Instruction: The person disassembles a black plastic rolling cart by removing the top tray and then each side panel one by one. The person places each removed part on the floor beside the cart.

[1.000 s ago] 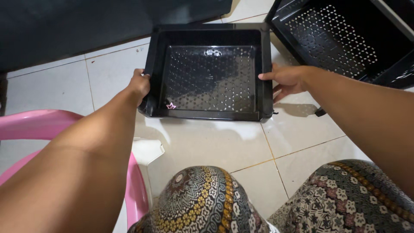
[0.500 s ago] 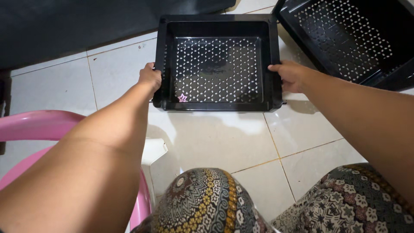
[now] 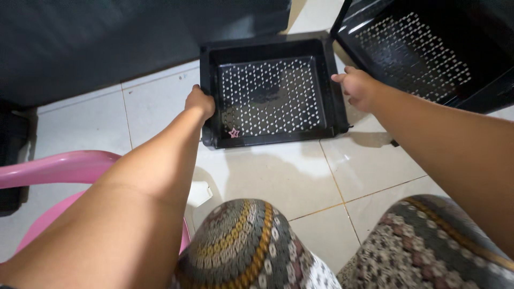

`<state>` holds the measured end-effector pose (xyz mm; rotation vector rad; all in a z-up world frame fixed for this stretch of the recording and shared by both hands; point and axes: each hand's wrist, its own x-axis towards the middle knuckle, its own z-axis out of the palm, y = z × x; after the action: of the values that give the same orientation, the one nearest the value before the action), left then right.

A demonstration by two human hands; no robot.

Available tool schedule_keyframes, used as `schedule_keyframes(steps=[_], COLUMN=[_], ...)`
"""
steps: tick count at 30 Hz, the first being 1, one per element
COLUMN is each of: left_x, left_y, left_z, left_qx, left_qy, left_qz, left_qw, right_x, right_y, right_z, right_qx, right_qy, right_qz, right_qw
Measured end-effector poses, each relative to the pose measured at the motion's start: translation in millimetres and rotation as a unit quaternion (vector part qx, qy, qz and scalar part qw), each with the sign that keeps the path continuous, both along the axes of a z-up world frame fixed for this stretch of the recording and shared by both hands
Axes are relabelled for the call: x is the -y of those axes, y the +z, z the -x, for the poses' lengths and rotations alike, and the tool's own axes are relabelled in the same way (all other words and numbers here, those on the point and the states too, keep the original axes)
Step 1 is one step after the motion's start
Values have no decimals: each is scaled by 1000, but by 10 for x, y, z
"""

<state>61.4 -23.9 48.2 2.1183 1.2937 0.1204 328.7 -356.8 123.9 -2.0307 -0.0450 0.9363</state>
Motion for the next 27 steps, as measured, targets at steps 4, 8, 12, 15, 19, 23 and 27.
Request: schedule_keyframes(steps=[4,8,12,15,19,23,27], left_x=[-28,55,296,524,910,1238,1479], left_y=[448,948,1466,1869,2382,2916,3453], left_z=[-198,-458,-780,-1099,-1495,-1788,-1853], left_qx=[56,138,186,238,325,372,391], left_qy=[-24,-71,-89,-105,-153,-189,-213], left_qz=[-15,-51,-62,-54,-21,-4,3], left_qw=[998,987,977,964,933,909,896], right_x=[-30,12,97,160,273,447,617], right_y=[551,1091,1599,1966,2498,2866,3148], right_z=[18,5,7,18,28,44,15], right_qx=[35,84,270,352,383,409,406], right_qy=[8,10,35,0,-56,-73,-84], right_qz=[-10,-79,-77,-116,-124,-124,-151], right_qw=[999,993,959,929,914,901,897])
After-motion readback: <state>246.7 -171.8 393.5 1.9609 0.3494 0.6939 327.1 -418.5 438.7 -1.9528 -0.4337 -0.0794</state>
